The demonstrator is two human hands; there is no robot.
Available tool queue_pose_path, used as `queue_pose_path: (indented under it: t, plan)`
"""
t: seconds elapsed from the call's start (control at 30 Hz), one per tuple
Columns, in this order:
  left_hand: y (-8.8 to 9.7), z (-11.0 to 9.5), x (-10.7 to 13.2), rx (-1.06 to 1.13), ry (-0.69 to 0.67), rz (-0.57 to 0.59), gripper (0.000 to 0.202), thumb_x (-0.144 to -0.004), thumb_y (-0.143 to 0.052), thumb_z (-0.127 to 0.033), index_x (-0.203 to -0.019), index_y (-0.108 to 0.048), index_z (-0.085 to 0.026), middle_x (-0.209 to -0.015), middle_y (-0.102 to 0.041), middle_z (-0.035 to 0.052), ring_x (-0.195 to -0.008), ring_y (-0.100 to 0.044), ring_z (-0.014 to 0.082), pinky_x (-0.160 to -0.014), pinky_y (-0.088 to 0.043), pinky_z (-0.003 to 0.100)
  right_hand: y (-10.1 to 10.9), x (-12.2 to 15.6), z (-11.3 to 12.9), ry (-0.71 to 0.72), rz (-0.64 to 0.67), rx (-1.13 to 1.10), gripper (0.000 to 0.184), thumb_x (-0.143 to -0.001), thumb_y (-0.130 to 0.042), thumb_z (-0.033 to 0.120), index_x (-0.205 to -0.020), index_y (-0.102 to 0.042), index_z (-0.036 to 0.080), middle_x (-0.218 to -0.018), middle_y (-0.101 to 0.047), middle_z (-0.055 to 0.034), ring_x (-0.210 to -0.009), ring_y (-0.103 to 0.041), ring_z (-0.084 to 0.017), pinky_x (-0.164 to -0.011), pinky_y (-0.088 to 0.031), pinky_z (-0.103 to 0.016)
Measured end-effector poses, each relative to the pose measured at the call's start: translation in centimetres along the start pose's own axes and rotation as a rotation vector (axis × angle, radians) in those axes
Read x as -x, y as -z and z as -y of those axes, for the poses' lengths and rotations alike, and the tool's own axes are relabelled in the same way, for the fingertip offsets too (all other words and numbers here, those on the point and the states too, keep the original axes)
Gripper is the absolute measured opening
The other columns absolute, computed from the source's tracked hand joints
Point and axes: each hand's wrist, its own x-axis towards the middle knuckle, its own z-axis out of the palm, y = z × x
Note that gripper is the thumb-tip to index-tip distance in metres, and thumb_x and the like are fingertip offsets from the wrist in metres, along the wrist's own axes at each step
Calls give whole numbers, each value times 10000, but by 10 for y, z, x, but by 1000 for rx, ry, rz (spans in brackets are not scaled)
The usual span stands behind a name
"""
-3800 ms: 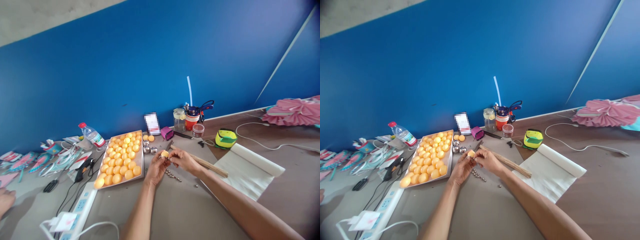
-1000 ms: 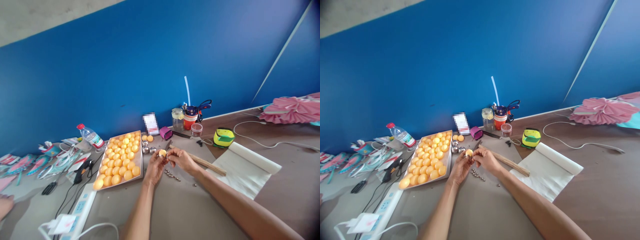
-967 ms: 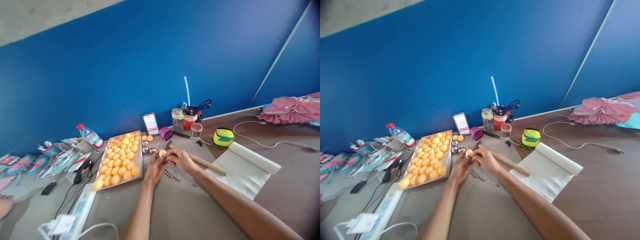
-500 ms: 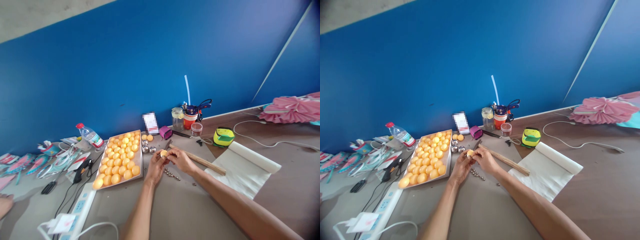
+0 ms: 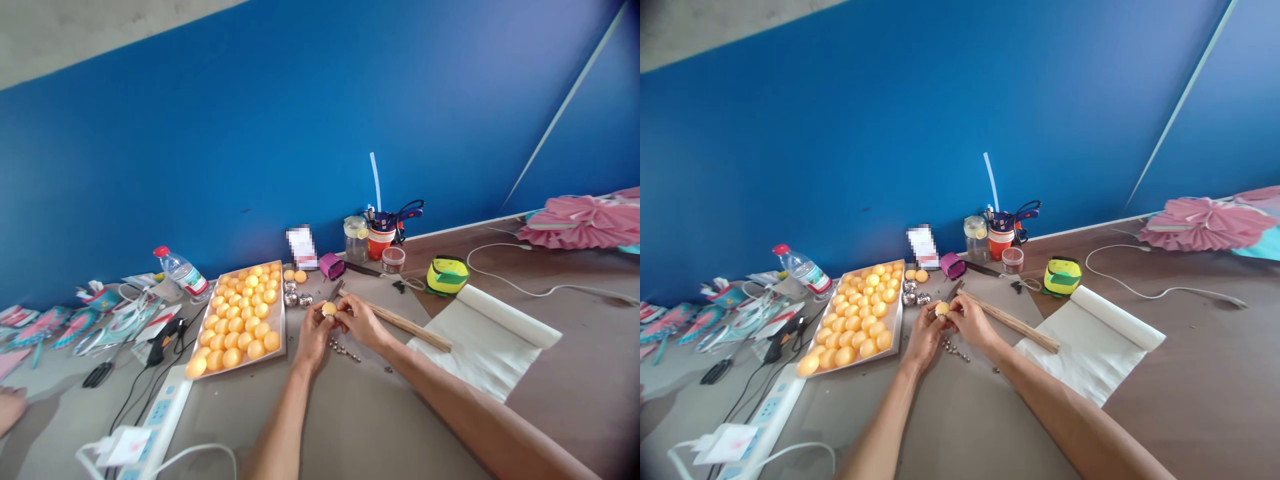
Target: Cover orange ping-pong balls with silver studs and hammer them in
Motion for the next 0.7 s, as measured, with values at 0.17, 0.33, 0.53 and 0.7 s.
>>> queue_pose_path:
  t: [0.17,0.33,0.53,0.7]
  plan:
    - [-2,-3,1,54,40,19,406,-679,-687,-273,-1040,-516,-200,-894,-608,32,-758,-579,149,-727,-453,302,3,-2,6,-11,27,16,70,-688,-490,182,-637,-443,193,-454,-466,67,-431,-452,-91,-466,-356,-208]
    - [2,-14,-4,271,95,-25,344,-673,-699,-233,-973,-539,-181,-903,-627,30,-769,-591,121,-775,-433,277,19,-3,14,15,194,31,99,-737,-489,238,-732,-562,171,-560,-533,40,-488,-458,-86,-498,-370,-208]
    - [5,-15,-5,308,139,-66,438,-624,-738,-217,-1005,-525,-183,-895,-641,34,-692,-595,109,-718,-428,271,24,7,15,244,425,394,218,-700,-514,137,-827,-675,211,-802,-641,-8,-729,-561,-140,-693,-422,-239]
    - [2,-11,-5,255,134,-79,480,-621,-736,-196,-1038,-499,-172,-859,-629,26,-632,-581,98,-660,-419,256,14,14,18,348,537,631,230,-748,-494,169,-867,-679,236,-897,-639,-33,-740,-569,-149,-663,-404,-240]
